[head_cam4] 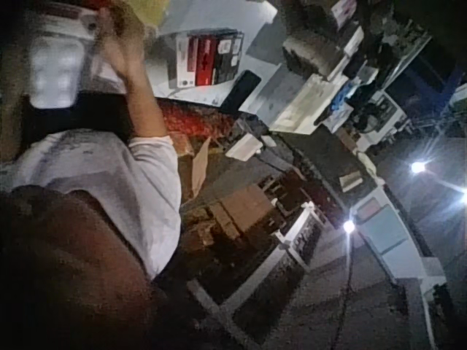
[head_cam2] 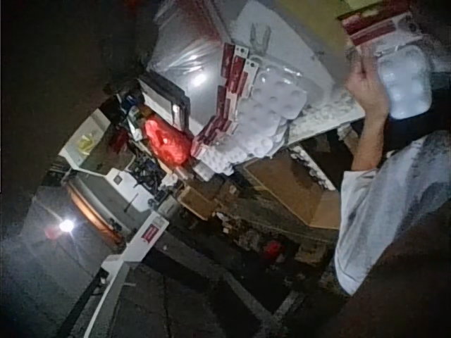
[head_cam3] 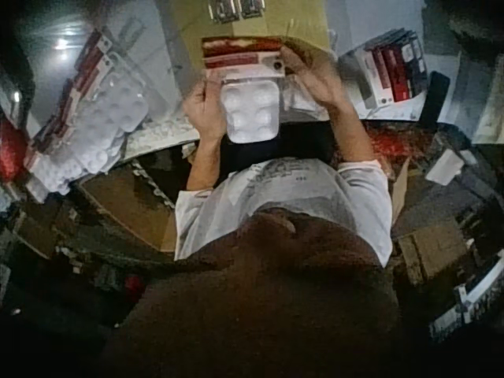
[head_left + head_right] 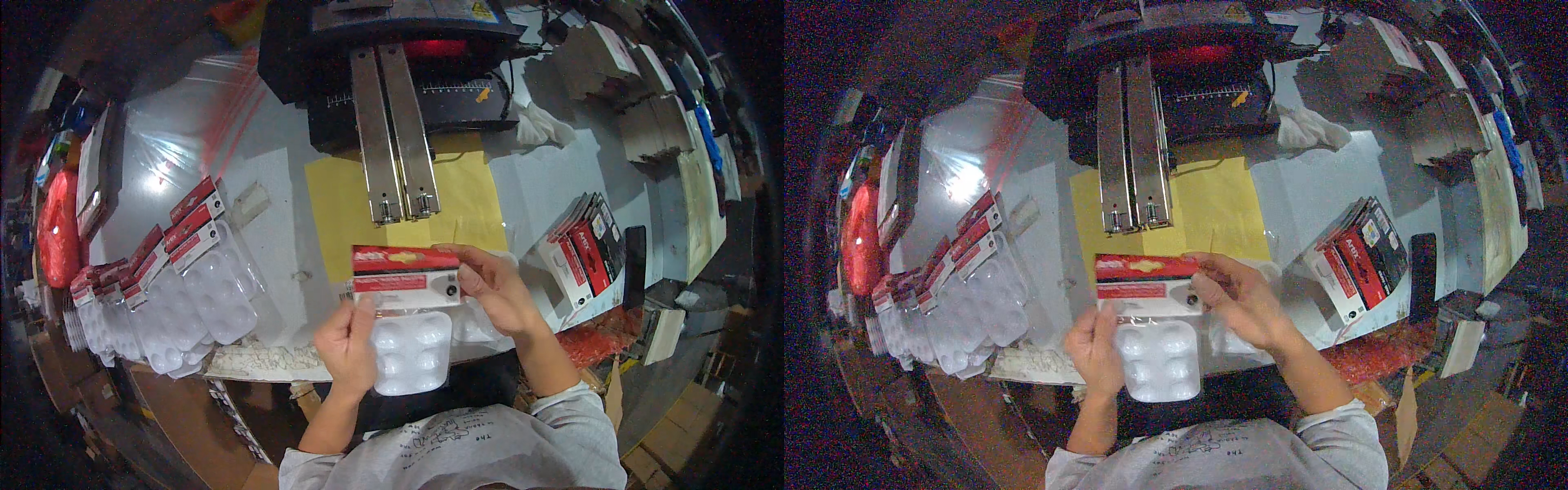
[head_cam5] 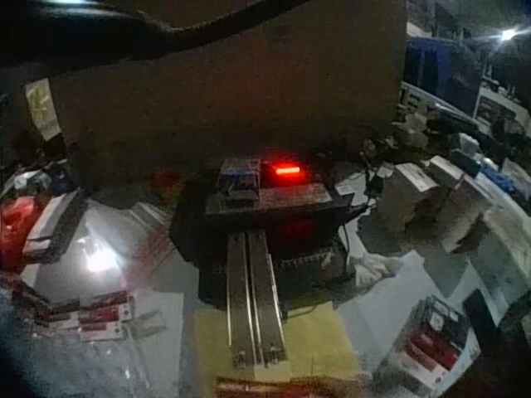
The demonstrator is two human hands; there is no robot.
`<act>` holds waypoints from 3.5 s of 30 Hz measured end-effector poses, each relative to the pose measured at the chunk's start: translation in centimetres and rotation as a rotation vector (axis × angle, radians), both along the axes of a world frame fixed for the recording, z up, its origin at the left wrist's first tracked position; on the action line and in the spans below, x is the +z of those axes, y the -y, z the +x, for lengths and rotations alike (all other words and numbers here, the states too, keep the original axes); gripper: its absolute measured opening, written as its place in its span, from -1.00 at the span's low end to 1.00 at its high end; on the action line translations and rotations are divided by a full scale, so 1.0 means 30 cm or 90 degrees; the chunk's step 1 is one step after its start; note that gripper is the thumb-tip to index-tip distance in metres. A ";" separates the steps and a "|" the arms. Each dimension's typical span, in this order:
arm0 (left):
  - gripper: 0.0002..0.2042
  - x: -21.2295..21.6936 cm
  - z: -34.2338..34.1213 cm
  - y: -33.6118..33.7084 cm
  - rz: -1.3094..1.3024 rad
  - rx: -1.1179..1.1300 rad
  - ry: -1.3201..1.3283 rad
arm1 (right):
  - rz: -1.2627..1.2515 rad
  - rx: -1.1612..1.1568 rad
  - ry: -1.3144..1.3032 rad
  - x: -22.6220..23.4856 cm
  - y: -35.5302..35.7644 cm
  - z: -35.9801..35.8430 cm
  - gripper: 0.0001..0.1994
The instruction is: The person repeatedly inserts Artix plastic mixing palettes into clear plastic packaging sleeves, seals them with a heat sealer, and stacks the finished packages on the table. The person also retrieves more palettes from a cardboard box during the process.
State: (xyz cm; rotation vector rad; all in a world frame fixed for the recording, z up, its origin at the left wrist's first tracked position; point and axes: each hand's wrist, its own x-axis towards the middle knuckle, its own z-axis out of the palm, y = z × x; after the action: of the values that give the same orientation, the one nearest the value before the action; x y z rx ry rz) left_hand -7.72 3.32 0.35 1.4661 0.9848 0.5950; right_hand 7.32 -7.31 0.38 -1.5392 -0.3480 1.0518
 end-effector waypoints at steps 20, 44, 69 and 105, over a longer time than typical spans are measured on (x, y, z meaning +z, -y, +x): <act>-0.76 -0.002 -0.016 0.010 0.002 0.066 0.047 | -0.091 0.080 0.034 0.058 0.045 0.006 -0.71; -0.74 0.006 0.025 -0.011 0.040 0.053 0.013 | 0.009 -0.044 -0.092 0.054 0.015 -0.028 -0.85; -0.75 -0.129 0.118 -0.158 0.035 0.000 0.060 | -0.005 -0.030 0.148 0.012 -0.049 0.076 -0.74; -0.86 0.100 -0.025 0.008 -0.055 -0.213 -0.041 | -0.048 0.238 0.254 0.193 -0.034 0.085 -0.71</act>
State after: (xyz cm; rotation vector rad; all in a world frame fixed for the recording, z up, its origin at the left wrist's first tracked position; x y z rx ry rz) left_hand -8.47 3.08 3.34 1.5367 0.7810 0.2610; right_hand 9.85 -6.29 6.18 -1.7945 -0.9083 1.0421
